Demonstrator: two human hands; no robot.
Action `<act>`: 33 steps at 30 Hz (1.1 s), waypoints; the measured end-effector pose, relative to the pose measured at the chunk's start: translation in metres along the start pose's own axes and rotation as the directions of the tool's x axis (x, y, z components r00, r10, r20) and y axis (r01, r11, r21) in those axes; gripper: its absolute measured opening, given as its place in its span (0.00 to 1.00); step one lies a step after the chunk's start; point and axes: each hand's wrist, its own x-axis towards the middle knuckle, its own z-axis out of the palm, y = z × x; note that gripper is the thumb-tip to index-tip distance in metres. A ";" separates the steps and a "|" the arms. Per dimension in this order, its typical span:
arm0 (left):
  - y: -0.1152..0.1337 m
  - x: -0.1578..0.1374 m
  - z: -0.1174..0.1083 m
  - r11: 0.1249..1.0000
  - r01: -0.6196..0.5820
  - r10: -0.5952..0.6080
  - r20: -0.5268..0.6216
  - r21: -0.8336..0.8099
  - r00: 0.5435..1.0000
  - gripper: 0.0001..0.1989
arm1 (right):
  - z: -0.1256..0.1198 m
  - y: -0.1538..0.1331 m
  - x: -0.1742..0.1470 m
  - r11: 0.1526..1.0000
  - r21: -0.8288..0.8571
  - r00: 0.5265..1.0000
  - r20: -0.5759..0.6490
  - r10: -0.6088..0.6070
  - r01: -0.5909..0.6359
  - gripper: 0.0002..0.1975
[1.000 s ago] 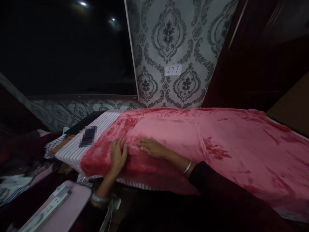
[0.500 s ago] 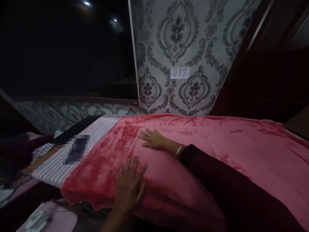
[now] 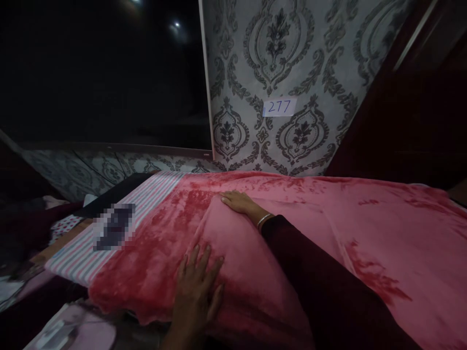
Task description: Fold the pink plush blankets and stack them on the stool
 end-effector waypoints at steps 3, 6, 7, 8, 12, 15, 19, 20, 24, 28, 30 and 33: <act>0.000 0.001 -0.001 1.000 0.004 -0.004 -0.016 0.007 1.000 0.30 | -0.010 -0.011 -0.002 0.997 -0.051 0.998 0.017 0.052 -0.051 0.29; 0.001 0.003 -0.003 1.000 0.006 -0.006 -0.020 -0.008 1.000 0.28 | -0.020 -0.028 -0.013 0.989 -0.083 0.992 0.002 0.123 -0.122 0.29; 0.001 0.004 -0.003 1.000 0.012 -0.012 -0.015 -0.018 1.000 0.27 | -0.022 -0.033 -0.021 0.989 -0.088 0.993 -0.010 0.119 -0.120 0.30; 0.001 0.004 -0.004 0.999 0.018 -0.019 -0.009 -0.030 1.000 0.26 | -0.022 -0.039 -0.033 0.990 -0.095 0.995 -0.014 0.101 -0.102 0.30; 0.001 0.008 -0.007 0.995 0.050 -0.045 0.058 -0.086 0.997 0.25 | -0.017 -0.052 -0.111 0.991 -0.109 0.997 0.027 -0.073 0.076 0.32; 0.002 0.012 -0.010 0.992 0.070 -0.058 0.110 -0.106 0.992 0.24 | -0.007 -0.049 -0.192 0.984 -0.118 0.991 0.027 -0.133 0.135 0.32; 0.006 0.016 -0.014 0.988 0.101 -0.082 0.148 -0.121 0.986 0.24 | 0.012 -0.032 -0.288 0.980 -0.201 0.995 -0.098 -0.005 -0.015 0.31; 0.007 0.017 -0.015 0.986 0.108 -0.089 0.151 -0.123 0.984 0.24 | 0.018 -0.027 -0.304 0.972 -0.225 0.989 -0.139 0.041 -0.072 0.31; 0.011 0.020 -0.017 0.983 0.128 -0.106 0.159 -0.131 0.981 0.24 | 0.039 -0.015 -0.337 0.930 -0.298 0.948 -0.293 0.126 -0.215 0.31; 0.009 0.019 -0.018 0.983 0.127 -0.103 0.170 -0.132 0.980 0.23 | 0.053 -0.014 -0.338 0.914 -0.334 0.915 -0.394 0.086 -0.230 0.29; 0.006 0.020 -0.020 0.987 0.113 -0.094 0.155 -0.119 0.983 0.23 | 0.055 -0.015 -0.338 0.914 -0.339 0.898 -0.437 0.057 -0.224 0.29; 0.007 0.028 -0.027 0.991 0.080 -0.066 0.127 -0.106 0.990 0.21 | 0.054 -0.016 -0.342 0.919 -0.331 0.879 -0.476 0.035 -0.215 0.27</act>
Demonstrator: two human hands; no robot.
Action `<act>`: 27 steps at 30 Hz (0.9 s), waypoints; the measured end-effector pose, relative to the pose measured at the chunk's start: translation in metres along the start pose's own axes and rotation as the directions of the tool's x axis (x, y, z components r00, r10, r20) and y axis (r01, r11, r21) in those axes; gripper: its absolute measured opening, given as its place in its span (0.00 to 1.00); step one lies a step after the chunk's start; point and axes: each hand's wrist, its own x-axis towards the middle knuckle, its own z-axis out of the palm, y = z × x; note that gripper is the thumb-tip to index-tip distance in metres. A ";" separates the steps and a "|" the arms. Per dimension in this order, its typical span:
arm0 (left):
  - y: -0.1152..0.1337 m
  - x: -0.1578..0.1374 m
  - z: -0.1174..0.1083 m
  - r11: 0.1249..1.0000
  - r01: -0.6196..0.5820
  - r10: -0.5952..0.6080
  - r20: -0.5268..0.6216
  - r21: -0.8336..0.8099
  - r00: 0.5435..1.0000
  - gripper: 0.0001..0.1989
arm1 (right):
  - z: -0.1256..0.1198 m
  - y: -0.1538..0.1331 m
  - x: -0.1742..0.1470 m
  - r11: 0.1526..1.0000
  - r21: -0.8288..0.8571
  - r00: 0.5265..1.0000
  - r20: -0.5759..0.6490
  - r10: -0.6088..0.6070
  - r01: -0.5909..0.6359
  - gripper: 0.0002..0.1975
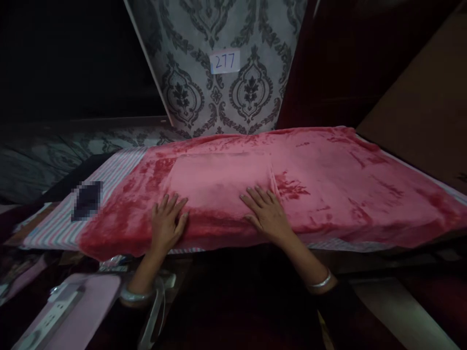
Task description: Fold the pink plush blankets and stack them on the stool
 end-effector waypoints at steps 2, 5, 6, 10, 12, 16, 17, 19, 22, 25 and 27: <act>0.011 0.010 -0.004 0.998 -0.061 0.061 0.001 -0.014 0.998 0.21 | -0.005 0.000 0.000 1.000 0.013 1.000 -0.012 -0.002 0.002 0.26; 0.041 0.026 -0.005 0.955 -0.282 0.291 0.105 -0.088 0.951 0.23 | -0.012 -0.004 0.001 1.000 0.011 0.999 -0.047 -0.006 0.007 0.24; 0.050 0.028 -0.003 0.925 -0.360 0.376 0.165 -0.117 0.912 0.25 | -0.012 -0.005 0.001 1.000 0.005 0.998 -0.061 -0.014 0.014 0.24; 0.068 0.029 0.005 0.856 -0.486 0.516 0.350 -0.176 0.782 0.33 | -0.003 -0.011 -0.006 0.999 -0.002 0.996 -0.081 -0.044 0.044 0.26; 0.066 0.032 0.007 0.861 -0.468 0.507 0.398 -0.198 0.765 0.32 | 0.004 -0.012 -0.011 0.999 0.007 0.994 -0.105 -0.041 0.042 0.27; 0.073 0.065 0.008 0.843 -0.418 0.536 0.461 -0.340 0.707 0.26 | 0.012 -0.011 -0.015 0.999 0.040 0.986 -0.166 -0.025 0.032 0.28; 0.079 0.079 0.011 0.822 -0.416 0.566 0.471 -0.388 0.677 0.27 | 0.012 -0.011 -0.015 0.998 0.047 0.984 -0.176 -0.023 0.032 0.28; 0.096 0.109 0.024 0.775 -0.430 0.629 0.496 -0.464 0.599 0.28 | 0.011 -0.011 -0.015 0.998 0.059 0.982 -0.189 -0.024 0.036 0.30; 0.122 0.153 0.056 0.733 -0.482 0.680 0.540 -0.480 0.496 0.31 | 0.009 -0.011 -0.015 0.997 0.075 0.981 -0.193 -0.020 0.035 0.30; 0.139 0.189 0.088 0.718 -0.544 0.689 0.547 -0.434 0.474 0.35 | 0.009 -0.010 -0.016 0.996 0.084 0.979 -0.201 -0.016 0.034 0.27; 0.146 0.210 0.106 0.736 -0.552 0.667 0.561 -0.392 0.491 0.36 | 0.009 -0.009 -0.016 0.994 0.095 0.978 -0.209 -0.023 0.044 0.27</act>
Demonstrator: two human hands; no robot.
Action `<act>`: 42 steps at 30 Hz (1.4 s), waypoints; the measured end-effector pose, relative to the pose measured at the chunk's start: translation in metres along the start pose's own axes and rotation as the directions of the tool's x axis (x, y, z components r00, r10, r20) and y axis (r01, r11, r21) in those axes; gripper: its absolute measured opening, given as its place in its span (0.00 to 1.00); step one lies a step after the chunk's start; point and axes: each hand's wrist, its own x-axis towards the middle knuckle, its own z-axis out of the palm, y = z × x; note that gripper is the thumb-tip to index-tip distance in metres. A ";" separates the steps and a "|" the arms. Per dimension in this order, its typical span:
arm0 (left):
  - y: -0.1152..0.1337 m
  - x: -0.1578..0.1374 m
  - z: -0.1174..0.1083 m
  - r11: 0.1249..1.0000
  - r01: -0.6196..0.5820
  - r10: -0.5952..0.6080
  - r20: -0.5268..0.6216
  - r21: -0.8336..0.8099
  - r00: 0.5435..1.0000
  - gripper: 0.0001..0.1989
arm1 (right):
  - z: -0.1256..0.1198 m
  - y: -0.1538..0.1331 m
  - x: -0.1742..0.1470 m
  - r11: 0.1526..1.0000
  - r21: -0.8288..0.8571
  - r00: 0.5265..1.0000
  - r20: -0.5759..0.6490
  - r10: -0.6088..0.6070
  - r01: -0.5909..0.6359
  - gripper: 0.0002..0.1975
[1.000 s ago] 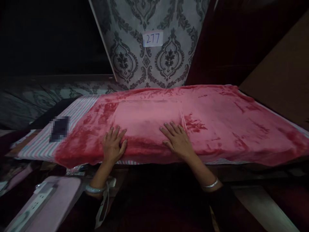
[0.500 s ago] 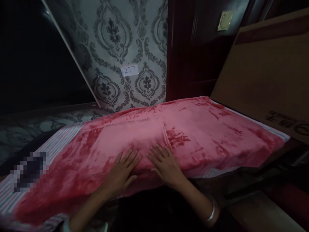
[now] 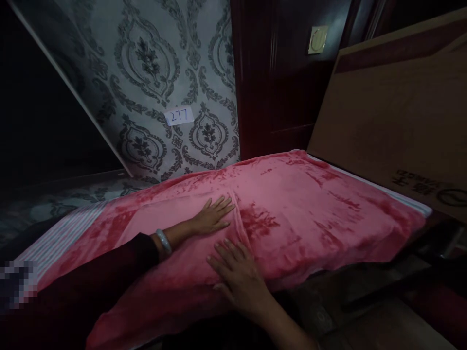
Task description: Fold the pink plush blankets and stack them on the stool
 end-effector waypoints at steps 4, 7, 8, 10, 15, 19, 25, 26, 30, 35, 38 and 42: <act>-0.026 0.039 -0.004 0.991 0.134 -0.134 0.000 -0.029 0.991 0.38 | 0.002 0.001 -0.001 1.000 0.021 1.000 -0.009 0.004 -0.004 0.29; -0.044 0.058 -0.003 0.974 0.184 -0.188 -0.017 -0.129 0.982 0.39 | 0.004 0.001 -0.003 1.000 0.020 1.000 -0.007 0.020 -0.020 0.31; -0.048 0.062 -0.003 0.969 0.192 -0.198 -0.023 -0.156 0.980 0.39 | 0.005 0.002 -0.004 1.000 0.019 1.000 -0.004 0.024 -0.024 0.32; -0.055 0.068 -0.001 0.959 0.216 -0.225 -0.030 -0.182 0.974 0.38 | 0.007 0.002 -0.004 1.000 0.017 1.000 -0.002 0.024 -0.024 0.32; -0.054 0.067 -0.001 0.964 0.209 -0.230 -0.121 -0.162 0.966 0.32 | 0.009 0.002 -0.004 1.000 0.009 1.000 -0.015 0.019 -0.019 0.31; -0.039 0.060 -0.008 0.968 0.211 -0.237 -0.222 -0.134 0.946 0.30 | 0.003 0.003 -0.006 0.999 0.013 0.999 0.037 0.030 -0.030 0.31; -0.011 0.012 -0.023 0.971 -0.025 -0.045 -0.282 -0.239 0.958 0.31 | -0.028 0.000 0.027 0.993 0.114 0.990 0.141 0.010 -0.027 0.22; -0.008 0.000 -0.025 0.954 -0.083 0.002 -0.269 -0.287 0.963 0.31 | -0.030 -0.002 0.039 0.990 0.140 0.988 0.155 -0.013 -0.009 0.21; -0.011 -0.048 -0.026 0.923 -0.138 0.067 -0.203 -0.359 0.977 0.33 | -0.019 -0.014 0.085 0.953 0.267 0.947 0.241 -0.213 0.146 0.22; -0.029 -0.073 -0.004 0.992 -0.077 0.074 -0.039 -0.095 0.997 0.31 | 0.011 -0.021 0.091 0.900 0.344 0.875 0.304 -0.376 0.267 0.28; -0.047 -0.067 0.003 0.997 -0.080 0.080 -0.046 0.002 0.996 0.32 | 0.015 -0.021 0.083 0.902 0.370 0.866 0.351 -0.357 0.223 0.28; -0.084 -0.043 -0.006 0.996 0.085 -0.085 -0.031 -0.022 0.996 0.33 | 0.010 -0.019 0.083 0.895 0.410 0.857 0.384 -0.343 0.175 0.29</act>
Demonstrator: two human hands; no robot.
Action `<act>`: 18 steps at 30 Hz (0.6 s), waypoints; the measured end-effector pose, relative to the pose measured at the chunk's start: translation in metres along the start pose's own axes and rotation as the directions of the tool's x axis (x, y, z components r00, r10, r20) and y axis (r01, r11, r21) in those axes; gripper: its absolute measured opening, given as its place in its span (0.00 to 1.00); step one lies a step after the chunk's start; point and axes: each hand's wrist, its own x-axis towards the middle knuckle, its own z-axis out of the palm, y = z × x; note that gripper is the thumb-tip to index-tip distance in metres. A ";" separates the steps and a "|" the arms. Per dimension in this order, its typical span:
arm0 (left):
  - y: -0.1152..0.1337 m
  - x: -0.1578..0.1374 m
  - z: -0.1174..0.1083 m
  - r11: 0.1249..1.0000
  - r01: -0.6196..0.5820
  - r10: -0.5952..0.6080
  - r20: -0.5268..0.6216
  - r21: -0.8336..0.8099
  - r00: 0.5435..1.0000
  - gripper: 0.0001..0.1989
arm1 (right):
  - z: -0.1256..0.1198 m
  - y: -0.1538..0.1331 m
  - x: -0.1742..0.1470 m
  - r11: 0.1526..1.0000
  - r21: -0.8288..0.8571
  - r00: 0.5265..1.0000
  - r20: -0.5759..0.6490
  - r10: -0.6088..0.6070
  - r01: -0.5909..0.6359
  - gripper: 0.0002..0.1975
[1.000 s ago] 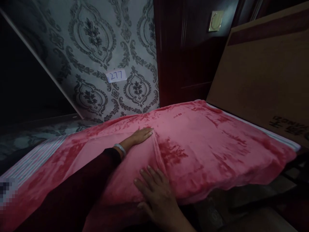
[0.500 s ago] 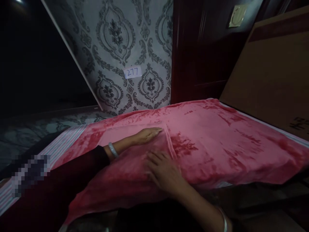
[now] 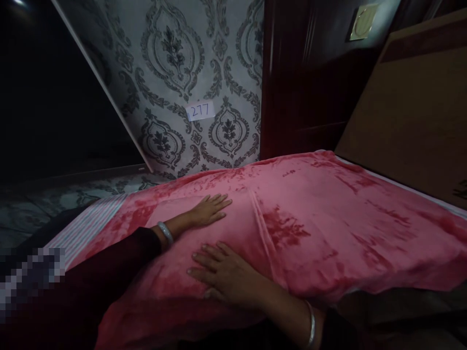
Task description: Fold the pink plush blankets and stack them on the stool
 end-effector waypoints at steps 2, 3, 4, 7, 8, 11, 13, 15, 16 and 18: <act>-0.017 0.013 -0.003 0.995 0.088 -0.087 0.012 -0.041 0.996 0.34 | -0.002 0.000 0.000 1.000 0.017 1.000 0.000 0.011 -0.011 0.29; -0.024 0.018 -0.003 0.991 0.118 -0.118 0.010 -0.061 0.993 0.35 | -0.003 0.000 0.000 1.000 0.023 1.000 -0.001 0.015 -0.015 0.29; -0.029 0.022 -0.002 0.988 0.135 -0.136 0.000 -0.078 0.991 0.35 | -0.003 0.000 0.001 1.000 0.025 1.000 -0.004 0.016 -0.016 0.30; -0.037 0.026 0.006 0.990 0.108 -0.116 -0.089 -0.090 0.989 0.32 | -0.003 0.001 0.001 1.000 0.021 1.000 -0.020 0.012 -0.011 0.30; -0.037 0.026 0.008 0.993 0.080 -0.091 -0.131 -0.085 0.987 0.30 | -0.003 0.001 0.001 1.000 0.017 1.000 -0.023 0.011 -0.011 0.30; -0.032 0.023 0.011 0.998 0.023 -0.034 -0.227 -0.051 0.973 0.29 | -0.002 0.000 0.001 1.000 -0.002 0.999 -0.036 0.014 -0.014 0.31; -0.027 0.021 0.008 0.999 0.037 -0.039 -0.233 -0.017 0.972 0.28 | 0.000 0.000 0.002 1.000 -0.014 0.999 -0.040 0.015 -0.015 0.31; -0.019 0.021 0.003 0.995 0.094 -0.084 -0.196 0.041 0.977 0.28 | 0.000 0.000 0.001 1.000 -0.017 0.999 -0.030 0.014 -0.014 0.31; -0.015 0.021 -0.001 0.989 0.131 -0.117 -0.176 0.071 0.977 0.28 | 0.000 0.000 0.001 1.000 -0.016 1.000 -0.019 0.016 -0.017 0.30; -0.006 0.019 -0.008 0.973 0.199 -0.180 -0.152 0.114 0.972 0.28 | -0.003 -0.001 0.000 0.999 -0.014 1.000 0.010 0.029 -0.029 0.29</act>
